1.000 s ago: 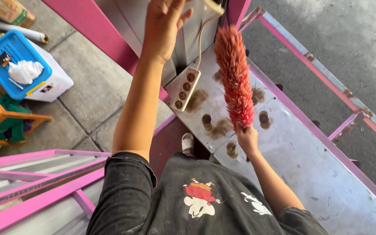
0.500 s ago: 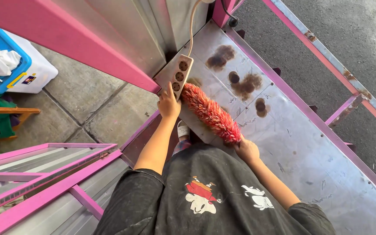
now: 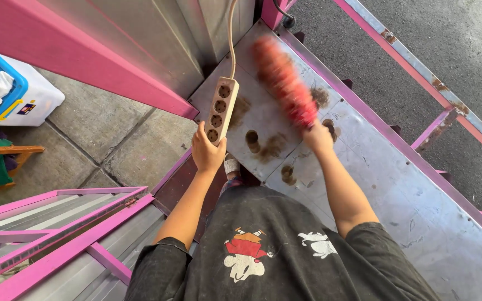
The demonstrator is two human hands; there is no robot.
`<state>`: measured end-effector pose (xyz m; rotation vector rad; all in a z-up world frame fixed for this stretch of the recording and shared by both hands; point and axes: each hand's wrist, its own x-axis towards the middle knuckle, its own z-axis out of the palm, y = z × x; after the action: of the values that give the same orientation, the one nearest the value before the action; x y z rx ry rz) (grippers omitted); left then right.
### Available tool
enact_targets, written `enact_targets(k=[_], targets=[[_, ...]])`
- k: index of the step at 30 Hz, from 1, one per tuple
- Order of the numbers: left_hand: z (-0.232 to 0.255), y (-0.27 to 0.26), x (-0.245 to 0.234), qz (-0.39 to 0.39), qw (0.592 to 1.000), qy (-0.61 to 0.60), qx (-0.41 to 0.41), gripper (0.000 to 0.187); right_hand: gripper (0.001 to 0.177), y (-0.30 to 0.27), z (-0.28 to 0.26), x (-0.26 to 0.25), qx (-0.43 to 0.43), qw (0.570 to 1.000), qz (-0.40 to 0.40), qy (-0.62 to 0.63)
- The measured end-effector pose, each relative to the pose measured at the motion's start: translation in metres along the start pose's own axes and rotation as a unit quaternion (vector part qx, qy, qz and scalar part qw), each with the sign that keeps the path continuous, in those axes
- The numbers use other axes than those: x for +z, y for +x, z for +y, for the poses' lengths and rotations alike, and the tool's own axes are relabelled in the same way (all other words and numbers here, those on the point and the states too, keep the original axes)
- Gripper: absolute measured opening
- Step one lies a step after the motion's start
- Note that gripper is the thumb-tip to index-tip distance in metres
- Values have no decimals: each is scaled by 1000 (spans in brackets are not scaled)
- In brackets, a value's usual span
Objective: Dusting and cleaning the interior surfaces and walls of a small metal kiosk stall.
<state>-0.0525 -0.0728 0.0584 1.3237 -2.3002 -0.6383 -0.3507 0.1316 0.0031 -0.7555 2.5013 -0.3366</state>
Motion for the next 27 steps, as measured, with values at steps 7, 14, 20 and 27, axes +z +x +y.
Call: enact_targets(k=[7,14,20,27], targets=[[-12,17,17,-40,999,6,-22,89,51,-35,12,-11,153,971,148,111],[-28,43,56,-59,998,25,18,93,52,-65,3,21,73,997,19,-12],[-21,70,63,-111,993,46,-19,95,48,-41,58,-4,183,947,223,138],[-57,81,97,-86,995,26,31,96,48,-137,-3,52,49,998,41,9]])
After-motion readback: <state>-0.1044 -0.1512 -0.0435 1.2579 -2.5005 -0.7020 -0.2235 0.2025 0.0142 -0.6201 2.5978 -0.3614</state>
